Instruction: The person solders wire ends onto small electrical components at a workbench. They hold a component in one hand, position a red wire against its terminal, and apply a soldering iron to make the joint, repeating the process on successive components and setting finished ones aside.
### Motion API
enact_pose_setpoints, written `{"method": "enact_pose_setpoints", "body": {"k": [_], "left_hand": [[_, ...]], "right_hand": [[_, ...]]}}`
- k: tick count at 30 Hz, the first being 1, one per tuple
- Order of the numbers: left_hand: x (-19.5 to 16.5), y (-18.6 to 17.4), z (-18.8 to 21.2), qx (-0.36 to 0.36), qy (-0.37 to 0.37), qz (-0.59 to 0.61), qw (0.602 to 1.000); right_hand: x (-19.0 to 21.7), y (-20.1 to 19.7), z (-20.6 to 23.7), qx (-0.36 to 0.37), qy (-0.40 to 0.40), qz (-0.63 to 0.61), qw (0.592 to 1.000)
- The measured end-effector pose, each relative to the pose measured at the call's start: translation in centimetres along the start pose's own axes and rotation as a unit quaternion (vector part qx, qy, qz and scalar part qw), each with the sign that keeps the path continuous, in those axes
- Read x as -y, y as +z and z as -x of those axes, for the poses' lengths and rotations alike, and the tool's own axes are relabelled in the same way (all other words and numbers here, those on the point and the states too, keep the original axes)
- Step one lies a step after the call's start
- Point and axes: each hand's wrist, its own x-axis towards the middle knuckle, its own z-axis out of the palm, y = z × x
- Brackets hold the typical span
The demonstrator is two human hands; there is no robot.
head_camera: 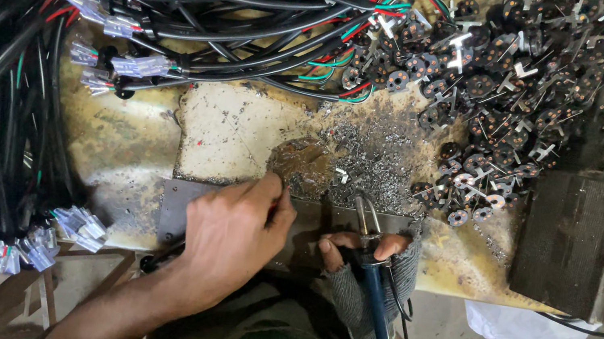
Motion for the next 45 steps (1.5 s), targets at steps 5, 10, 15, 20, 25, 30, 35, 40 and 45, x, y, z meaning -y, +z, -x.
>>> {"method": "enact_pose_setpoints", "body": {"k": [5, 10, 15, 20, 25, 30, 35, 40, 45], "left_hand": [[0.0, -0.1, 1.6, 0.073, 0.028, 0.089, 0.993], [0.8, 1.2, 3.4, -0.056, 0.134, 0.082, 0.986], [1.1, 2.2, 4.2, -0.092, 0.134, 0.100, 0.982], [0.3, 2.3, 4.3, -0.094, 0.081, 0.149, 0.981], [-0.1, 1.8, 3.4, -0.104, 0.043, 0.133, 0.985], [0.7, 1.1, 1.7, -0.067, -0.037, 0.059, 0.995], [1.1, 0.6, 0.4, 0.000, -0.069, 0.038, 0.997], [0.5, 0.1, 1.1, 0.033, -0.027, 0.116, 0.992], [0.1, 1.2, 3.2, 0.000, -0.009, 0.119, 0.993]], "right_hand": [[-0.2, 0.4, 0.0, -0.051, -0.055, -0.153, 0.985], [-0.6, 0.2, 0.1, -0.008, -0.090, 0.003, 0.996], [-1.0, 0.9, 0.6, -0.011, 0.081, -0.139, 0.987], [-0.8, 2.4, 0.3, 0.043, 0.068, -0.112, 0.990], [-0.6, 1.2, 0.0, 0.161, 0.253, -0.719, 0.627], [-2.0, 1.5, 1.0, 0.116, 0.295, -0.728, 0.608], [-3.4, 3.4, 1.6, 0.117, 0.095, -0.129, 0.980], [-2.4, 2.2, 0.4, 0.174, 0.295, -0.685, 0.643], [0.4, 1.5, -0.2, 0.169, 0.194, -0.541, 0.801]]}}
